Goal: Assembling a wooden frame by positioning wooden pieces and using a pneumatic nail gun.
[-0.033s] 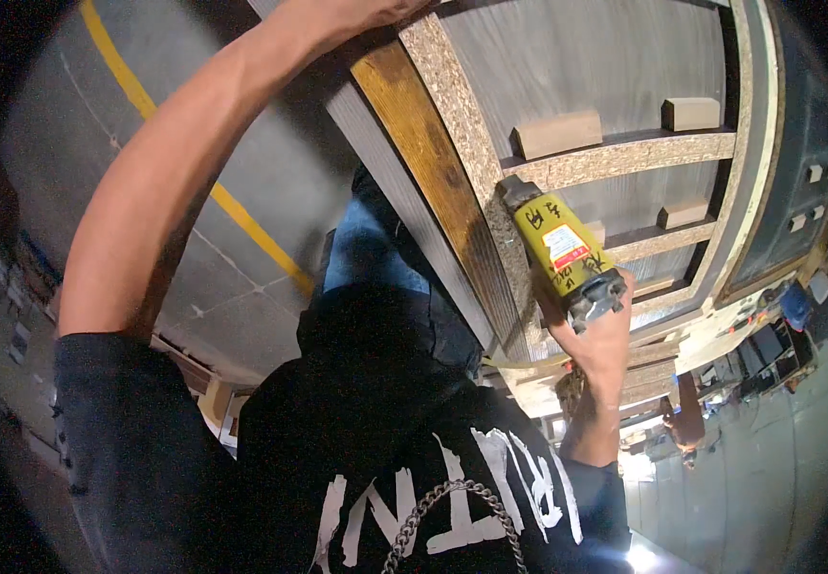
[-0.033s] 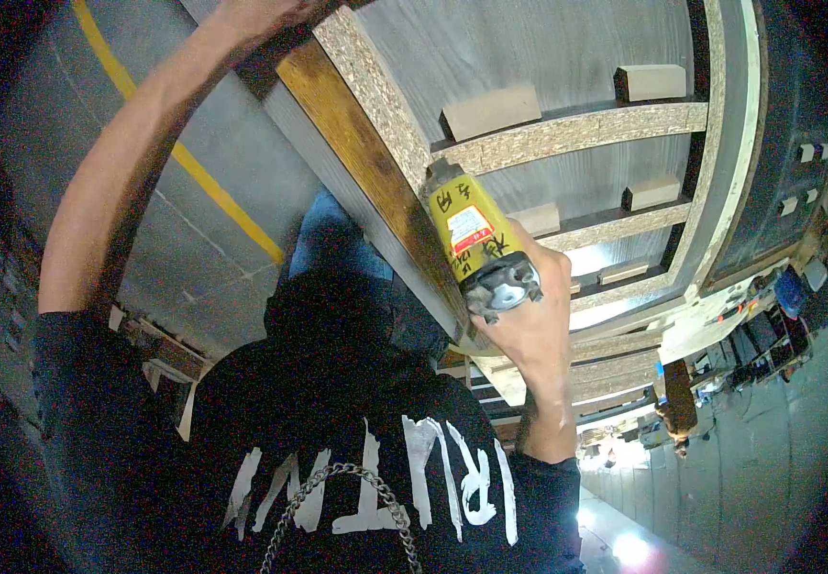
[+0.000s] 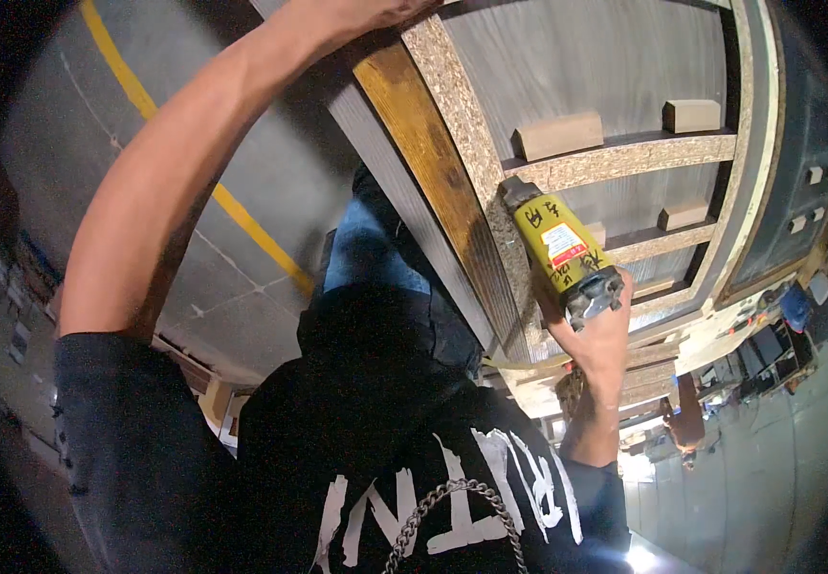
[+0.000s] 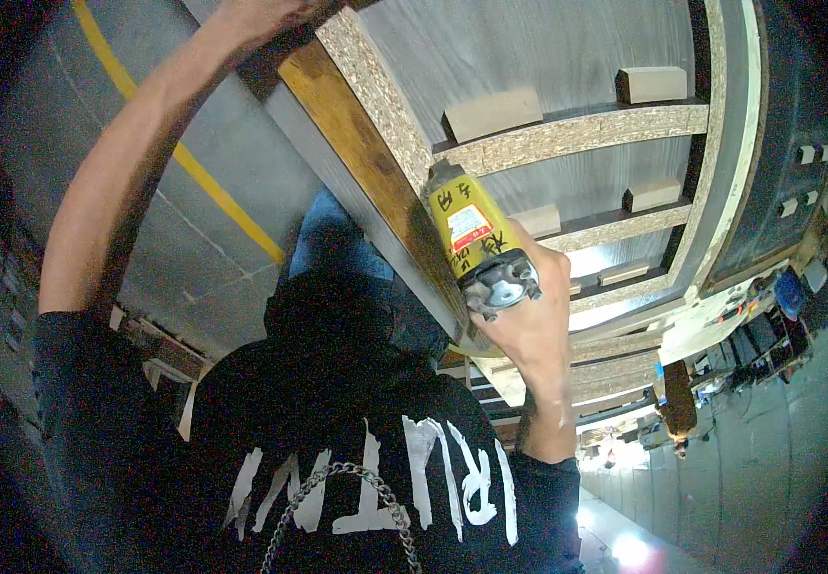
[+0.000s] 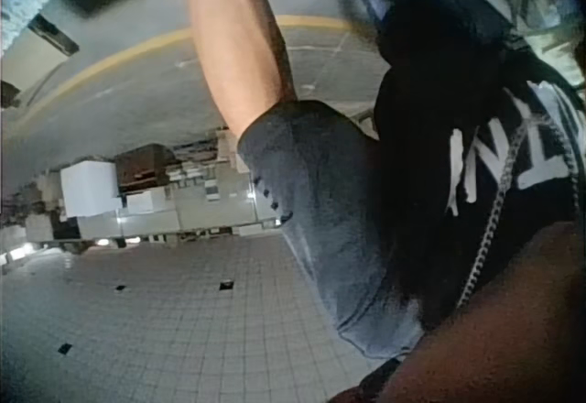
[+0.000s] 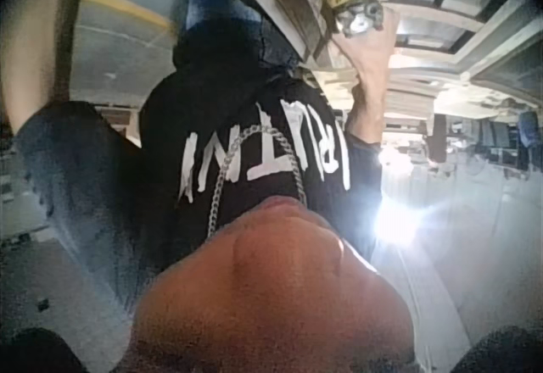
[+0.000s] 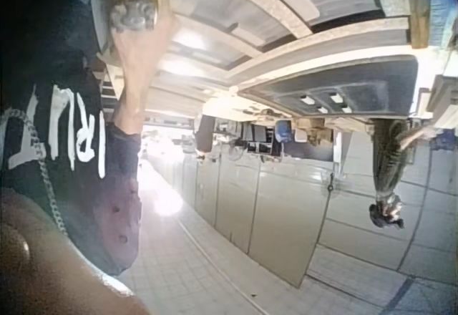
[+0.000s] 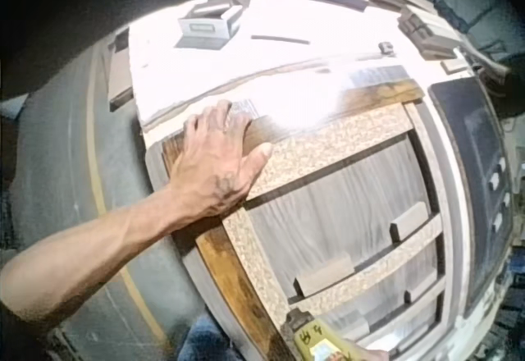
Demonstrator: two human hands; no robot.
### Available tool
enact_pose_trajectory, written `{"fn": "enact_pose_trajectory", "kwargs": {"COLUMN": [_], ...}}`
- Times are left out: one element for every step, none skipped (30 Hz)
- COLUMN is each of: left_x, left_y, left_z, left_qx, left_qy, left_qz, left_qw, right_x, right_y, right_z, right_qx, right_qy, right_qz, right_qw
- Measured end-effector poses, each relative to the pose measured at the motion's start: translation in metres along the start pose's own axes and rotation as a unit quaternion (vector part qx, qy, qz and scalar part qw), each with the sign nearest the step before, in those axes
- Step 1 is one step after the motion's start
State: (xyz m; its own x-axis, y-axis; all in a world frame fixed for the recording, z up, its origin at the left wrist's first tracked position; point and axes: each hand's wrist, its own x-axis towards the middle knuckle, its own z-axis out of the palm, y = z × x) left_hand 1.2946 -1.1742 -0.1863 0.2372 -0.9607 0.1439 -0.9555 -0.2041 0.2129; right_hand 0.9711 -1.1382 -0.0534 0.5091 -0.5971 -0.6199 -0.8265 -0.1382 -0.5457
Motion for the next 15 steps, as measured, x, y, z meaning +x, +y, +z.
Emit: {"fn": "enact_pose_trajectory", "kwargs": {"left_x": [-0.002, -0.004, -0.004, -0.004, -0.005, -0.005, -0.004, -0.004, -0.005, -0.005, -0.006, -0.005, -0.003, 0.000, 0.008], "left_y": [0.001, 0.002, 0.003, 0.003, 0.003, 0.001, 0.001, 0.000, 0.000, -0.001, 0.002, 0.002, 0.001, -0.003, -0.007], "left_z": [0.003, 0.006, 0.007, 0.008, 0.007, -0.001, -0.004, -0.003, 0.000, 0.006, 0.005, 0.004, -0.002, -0.011, -0.015], "left_qx": [-0.003, -0.006, -0.002, -0.004, -0.005, 0.002, 0.004, 0.001, -0.001, -0.010, -0.022, -0.034, -0.036, -0.073, -0.117], "left_qy": [0.009, 0.019, 0.027, 0.029, 0.015, 0.001, 0.004, 0.007, 0.011, 0.029, 0.017, 0.005, 0.008, -0.039, -0.085], "left_qz": [0.006, 0.013, 0.010, 0.011, 0.010, 0.008, 0.010, 0.005, 0.000, 0.006, -0.003, -0.012, -0.009, -0.006, -0.001], "left_qw": [1.000, 1.000, 1.000, 1.000, 1.000, 1.000, 1.000, 1.000, 1.000, 1.000, 1.000, 0.999, 0.999, 0.997, 0.989], "right_x": [0.000, 0.001, 0.004, 0.005, 0.007, 0.008, 0.008, 0.010, 0.013, 0.016, 0.015, 0.010, 0.005, 0.001, -0.020], "right_y": [0.000, -0.003, -0.008, -0.012, -0.015, -0.019, -0.016, -0.016, -0.019, -0.023, -0.016, -0.017, -0.018, -0.016, 0.023], "right_z": [0.001, 0.001, -0.001, -0.001, -0.001, -0.002, 0.006, 0.005, 0.003, 0.000, 0.003, 0.003, 0.002, 0.002, 0.013], "right_qx": [0.008, 0.015, 0.004, 0.003, -0.001, -0.003, -0.090, -0.089, -0.070, -0.052, -0.012, -0.011, 0.003, 0.017, -0.104], "right_qy": [0.007, 0.015, -0.006, -0.004, -0.026, -0.050, 0.025, 0.029, -0.005, -0.037, -0.030, -0.026, -0.008, 0.008, 0.045], "right_qz": [0.002, 0.004, 0.013, 0.014, 0.029, 0.037, -0.086, -0.088, -0.035, 0.022, 0.017, 0.016, 0.036, 0.050, -0.003], "right_qw": [1.000, 1.000, 1.000, 1.000, 0.999, 0.998, 0.992, 0.992, 0.997, 0.998, 0.999, 0.999, 0.999, 0.999, 0.994]}}
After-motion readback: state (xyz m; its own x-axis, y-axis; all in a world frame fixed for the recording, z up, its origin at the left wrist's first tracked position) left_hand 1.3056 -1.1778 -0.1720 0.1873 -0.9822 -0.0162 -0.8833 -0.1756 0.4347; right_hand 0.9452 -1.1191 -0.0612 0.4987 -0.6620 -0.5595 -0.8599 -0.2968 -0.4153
